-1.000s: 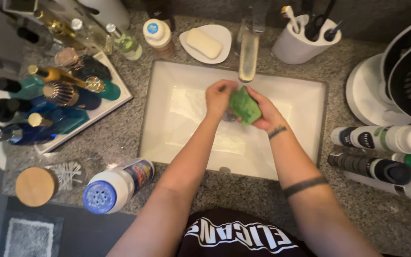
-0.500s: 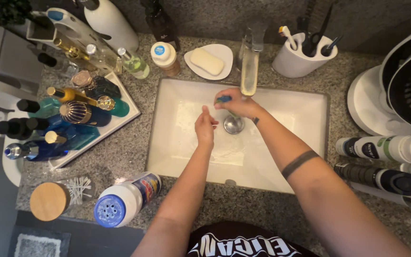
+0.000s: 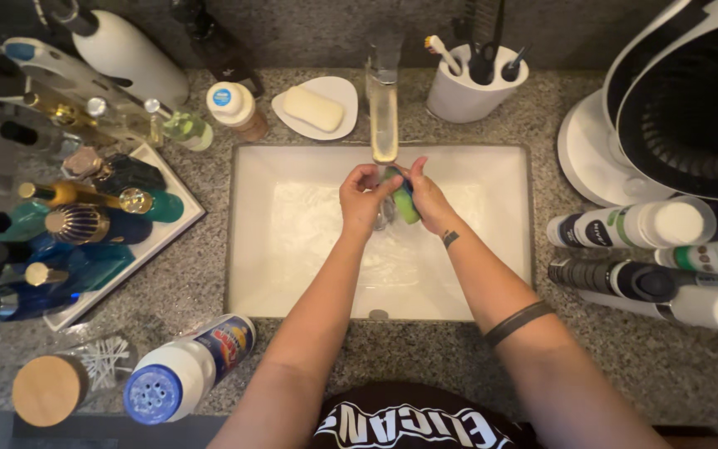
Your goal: The person cleans a bathroom countertop by moving various toiletries and decorative items aside, wiping the surface with a sponge, rinsing the sponge under running water, and then returning the items to their original positions.
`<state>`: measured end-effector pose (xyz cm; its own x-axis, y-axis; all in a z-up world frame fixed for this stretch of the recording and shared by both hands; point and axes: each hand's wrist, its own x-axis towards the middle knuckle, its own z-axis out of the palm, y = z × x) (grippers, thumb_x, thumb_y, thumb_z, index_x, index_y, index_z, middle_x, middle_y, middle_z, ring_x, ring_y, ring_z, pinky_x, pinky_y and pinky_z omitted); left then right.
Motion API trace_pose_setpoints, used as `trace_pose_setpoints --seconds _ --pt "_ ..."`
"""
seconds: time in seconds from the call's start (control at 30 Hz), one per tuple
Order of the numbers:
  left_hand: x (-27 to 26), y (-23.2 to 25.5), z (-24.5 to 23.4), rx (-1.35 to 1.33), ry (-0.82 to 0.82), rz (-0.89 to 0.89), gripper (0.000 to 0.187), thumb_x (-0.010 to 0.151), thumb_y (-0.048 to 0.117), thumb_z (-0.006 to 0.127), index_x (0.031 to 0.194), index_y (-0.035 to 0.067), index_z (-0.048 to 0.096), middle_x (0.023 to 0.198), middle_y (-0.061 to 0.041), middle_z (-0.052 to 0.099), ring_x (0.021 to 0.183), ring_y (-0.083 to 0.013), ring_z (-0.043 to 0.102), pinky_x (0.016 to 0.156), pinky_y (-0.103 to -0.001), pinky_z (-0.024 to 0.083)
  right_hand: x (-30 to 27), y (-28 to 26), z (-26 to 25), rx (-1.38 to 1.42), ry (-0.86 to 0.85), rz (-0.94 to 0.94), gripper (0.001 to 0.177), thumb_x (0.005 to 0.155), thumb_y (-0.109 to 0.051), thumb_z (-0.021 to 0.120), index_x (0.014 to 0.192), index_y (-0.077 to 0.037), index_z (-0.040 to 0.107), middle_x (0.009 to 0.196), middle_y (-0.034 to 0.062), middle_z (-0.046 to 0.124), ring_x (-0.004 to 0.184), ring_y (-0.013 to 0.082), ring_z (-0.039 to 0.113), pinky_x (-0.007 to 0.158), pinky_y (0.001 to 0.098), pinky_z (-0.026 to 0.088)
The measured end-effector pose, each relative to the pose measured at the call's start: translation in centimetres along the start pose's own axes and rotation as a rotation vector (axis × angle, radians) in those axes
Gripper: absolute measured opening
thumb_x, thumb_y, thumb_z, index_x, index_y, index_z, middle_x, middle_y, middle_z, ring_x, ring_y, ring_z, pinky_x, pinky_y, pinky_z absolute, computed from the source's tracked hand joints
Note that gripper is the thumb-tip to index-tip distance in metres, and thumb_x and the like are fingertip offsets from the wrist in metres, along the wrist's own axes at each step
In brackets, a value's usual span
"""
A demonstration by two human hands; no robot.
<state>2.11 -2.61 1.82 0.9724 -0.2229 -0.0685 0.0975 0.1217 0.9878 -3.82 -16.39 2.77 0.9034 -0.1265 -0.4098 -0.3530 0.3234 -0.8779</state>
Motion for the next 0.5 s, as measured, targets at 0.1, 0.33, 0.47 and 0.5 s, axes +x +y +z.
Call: trace_pose_setpoints --seconds 0.1,0.33,0.47,0.5 --pt "0.4 -0.9 0.2 -0.161 -0.047 -0.173 0.025 0.079 0.01 0.089 0.087 0.006 0.066 0.074 0.003 0.061 0.067 -0.0058 0.053 0.059 -0.021 0.042 -1.2 0.8 -0.4 0.021 -0.012 -0.035 0.081 0.101 -0.068 0.029 0.156 -0.013 0.051 0.13 0.0062 0.061 0.107 0.0124 0.057 0.089 0.0263 0.048" --pt "0.9 -4.0 0.2 -0.228 -0.026 -0.294 0.013 0.095 0.015 0.067 0.085 0.006 0.069 0.071 -0.001 0.065 0.059 -0.0096 0.057 0.054 -0.024 0.045 -4.3 -0.4 -0.2 0.309 -0.03 -0.024 0.056 0.106 -0.043 0.05 0.157 -0.02 0.047 0.117 0.0051 0.063 0.082 0.014 0.06 0.062 0.0251 0.048" --pt "2.7 -6.2 0.3 -0.078 -0.029 -0.237 0.024 0.097 0.024 0.06 0.087 0.004 0.068 0.07 -0.007 0.065 0.057 -0.015 0.06 0.053 -0.03 0.047 -6.4 -2.5 -0.2 0.459 -0.036 0.003 0.06 0.098 -0.045 0.054 0.153 -0.022 0.044 0.118 0.0132 0.068 0.087 0.0208 0.068 0.061 0.0283 0.054" --pt "2.9 -6.4 0.0 0.014 -0.058 -0.197 0.029 0.098 0.027 0.06 0.088 0.002 0.07 0.071 -0.009 0.066 0.058 -0.0163 0.059 0.053 -0.032 0.047 -7.1 -3.0 0.1 0.413 -0.044 -0.002 0.061 0.097 -0.042 0.057 0.153 -0.023 0.043 0.12 0.0128 0.066 0.092 0.0224 0.068 0.064 0.0303 0.055"
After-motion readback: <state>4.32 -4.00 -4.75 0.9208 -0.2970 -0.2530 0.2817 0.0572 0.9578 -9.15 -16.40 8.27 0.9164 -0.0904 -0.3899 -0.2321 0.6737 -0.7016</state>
